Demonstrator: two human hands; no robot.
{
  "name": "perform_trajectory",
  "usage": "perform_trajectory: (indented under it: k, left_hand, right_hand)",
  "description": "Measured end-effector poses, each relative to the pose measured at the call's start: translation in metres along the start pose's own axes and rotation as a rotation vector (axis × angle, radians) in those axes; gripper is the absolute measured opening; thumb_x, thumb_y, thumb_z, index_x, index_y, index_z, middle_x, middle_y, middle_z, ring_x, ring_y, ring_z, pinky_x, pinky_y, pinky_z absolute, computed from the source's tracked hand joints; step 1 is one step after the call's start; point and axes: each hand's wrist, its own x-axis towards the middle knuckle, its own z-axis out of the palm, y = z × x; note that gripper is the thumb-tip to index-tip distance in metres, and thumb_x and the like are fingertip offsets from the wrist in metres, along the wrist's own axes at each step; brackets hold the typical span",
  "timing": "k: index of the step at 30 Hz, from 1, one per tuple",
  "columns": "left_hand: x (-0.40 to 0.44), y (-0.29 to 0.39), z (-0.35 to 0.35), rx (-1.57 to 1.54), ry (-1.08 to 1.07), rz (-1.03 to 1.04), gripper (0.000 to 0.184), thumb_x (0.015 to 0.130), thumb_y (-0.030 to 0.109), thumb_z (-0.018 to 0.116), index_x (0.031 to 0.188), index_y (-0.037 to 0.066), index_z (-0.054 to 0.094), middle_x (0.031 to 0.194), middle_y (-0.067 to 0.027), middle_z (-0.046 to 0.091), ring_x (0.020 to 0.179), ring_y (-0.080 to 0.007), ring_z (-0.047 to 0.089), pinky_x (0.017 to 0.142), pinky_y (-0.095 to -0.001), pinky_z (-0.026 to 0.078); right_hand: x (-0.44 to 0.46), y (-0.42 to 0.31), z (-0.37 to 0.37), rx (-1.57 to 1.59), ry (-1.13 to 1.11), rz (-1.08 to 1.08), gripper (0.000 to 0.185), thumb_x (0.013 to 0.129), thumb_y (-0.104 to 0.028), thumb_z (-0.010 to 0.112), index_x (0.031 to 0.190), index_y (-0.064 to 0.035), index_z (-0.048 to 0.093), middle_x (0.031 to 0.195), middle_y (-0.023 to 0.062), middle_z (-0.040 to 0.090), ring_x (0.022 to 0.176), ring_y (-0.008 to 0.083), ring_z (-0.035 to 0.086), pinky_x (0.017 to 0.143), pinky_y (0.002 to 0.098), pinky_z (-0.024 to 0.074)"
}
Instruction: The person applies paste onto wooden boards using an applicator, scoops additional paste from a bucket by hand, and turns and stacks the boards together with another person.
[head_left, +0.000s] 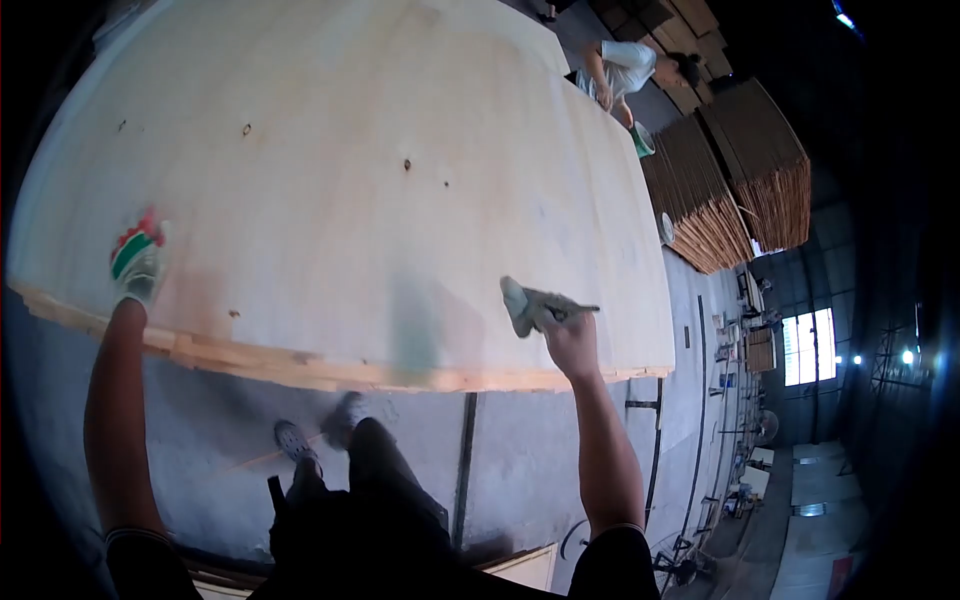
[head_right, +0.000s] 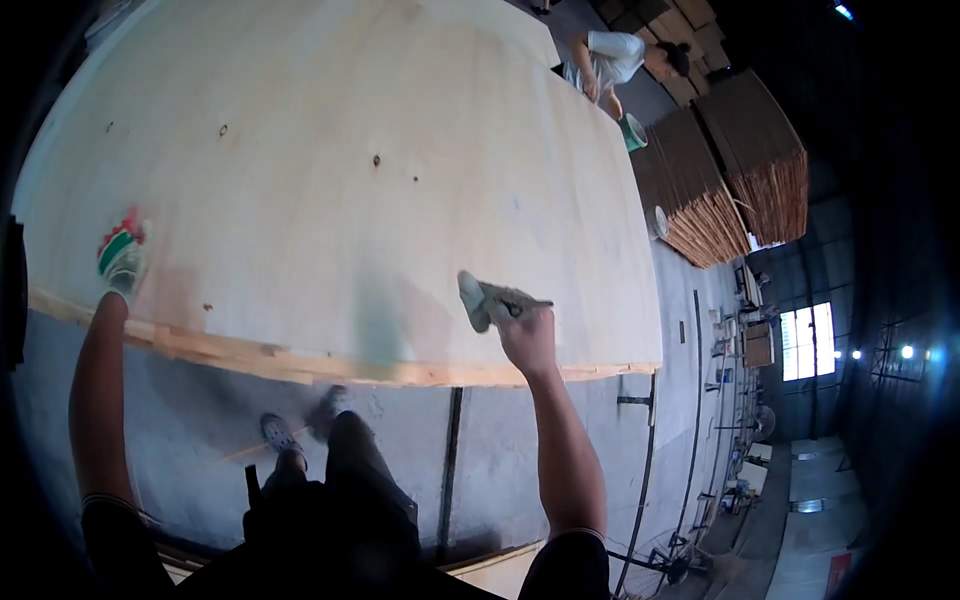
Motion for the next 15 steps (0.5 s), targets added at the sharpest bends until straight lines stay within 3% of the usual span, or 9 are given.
perform_trajectory:
  k: [2,4,6,8,9,11,12,14,15]
  left_hand:
    - [0.059,-0.078,0.079,0.042,0.102,-0.108,0.058,0.098,0.052,0.044,0.145,0.018,0.046,0.144,-0.0193,0.048,0.131,-0.0371,0.047,0.107,-0.0484,0.038]
    - [0.054,-0.067,0.051,0.087,0.151,-0.173,0.061,0.099,0.054,0.042,0.148,0.018,0.042,0.149,-0.0180,0.043,0.136,-0.0372,0.041,0.110,-0.0475,0.034]
    - [0.037,-0.058,0.045,0.153,0.172,-0.261,0.064,0.099,0.056,0.040,0.151,0.019,0.038,0.154,-0.0168,0.037,0.141,-0.0374,0.035,0.114,-0.0467,0.031]
    - [0.035,-0.055,0.048,0.080,0.211,-0.218,0.063,0.100,0.057,0.040,0.150,0.019,0.040,0.155,-0.0153,0.036,0.141,-0.0376,0.035,0.114,-0.0473,0.029]
    - [0.039,-0.052,0.045,0.083,0.214,-0.219,0.063,0.100,0.057,0.040,0.150,0.019,0.040,0.155,-0.0153,0.036,0.141,-0.0376,0.035,0.114,-0.0473,0.029]
    - [0.038,-0.053,0.041,0.077,0.239,-0.215,0.061,0.100,0.055,0.042,0.149,0.019,0.040,0.153,-0.0163,0.038,0.139,-0.0375,0.037,0.113,-0.0487,0.032]
    - [0.033,-0.053,0.040,0.082,0.223,-0.209,0.061,0.100,0.055,0.042,0.149,0.019,0.040,0.153,-0.0163,0.038,0.139,-0.0375,0.037,0.113,-0.0487,0.032]
    - [0.037,-0.051,0.030,0.120,0.246,-0.165,0.061,0.100,0.053,0.044,0.149,0.016,0.041,0.151,-0.0163,0.041,0.137,-0.0380,0.040,0.111,-0.0488,0.034]
    - [0.039,-0.041,0.016,0.144,0.199,-0.205,0.060,0.100,0.050,0.045,0.148,0.014,0.042,0.149,-0.0169,0.044,0.135,-0.0391,0.042,0.110,-0.0484,0.036]
  right_hand:
    - [0.050,-0.016,0.026,0.011,0.079,-0.109,0.030,0.086,-0.008,0.057,0.110,0.0028,0.071,0.083,0.0080,0.072,0.077,0.0119,0.065,0.070,0.0278,0.0514]
    - [0.113,-0.033,0.067,0.373,0.126,-0.066,0.025,0.084,-0.010,0.061,0.103,0.0045,0.071,0.082,0.0086,0.071,0.077,0.0137,0.066,0.068,0.0274,0.0515]
    - [0.186,-0.017,0.106,1.031,-0.137,0.196,0.019,0.087,-0.006,0.057,0.097,0.0005,0.072,0.089,0.0078,0.069,0.076,0.0163,0.064,0.068,0.0321,0.0528]
    - [0.258,0.027,0.154,-0.042,-0.118,-0.071,0.018,0.087,-0.010,0.057,0.094,-0.0048,0.073,0.089,0.0129,0.071,0.076,0.0245,0.067,0.070,0.0367,0.0539]
    - [0.280,0.016,0.172,-0.038,-0.117,-0.073,0.018,0.087,-0.010,0.057,0.094,-0.0048,0.073,0.089,0.0129,0.071,0.076,0.0245,0.067,0.070,0.0367,0.0539]
    - [0.308,-0.002,0.206,-0.546,0.174,-0.001,0.019,0.085,-0.011,0.058,0.096,-0.0096,0.074,0.095,0.0162,0.071,0.083,0.0300,0.069,0.073,0.0391,0.0544]
    - [0.301,0.000,0.207,-0.553,0.162,0.009,0.019,0.085,-0.011,0.058,0.096,-0.0096,0.074,0.095,0.0162,0.071,0.083,0.0300,0.069,0.073,0.0391,0.0544]
    - [0.272,-0.002,0.190,-0.614,-0.012,-0.459,0.018,0.085,-0.012,0.060,0.097,-0.0090,0.074,0.101,0.0189,0.069,0.090,0.0325,0.069,0.076,0.0387,0.0550]
    - [0.262,-0.013,0.179,-0.473,-0.159,-0.391,0.018,0.086,-0.012,0.061,0.098,-0.0068,0.073,0.100,0.0174,0.071,0.089,0.0298,0.070,0.076,0.0376,0.0555]
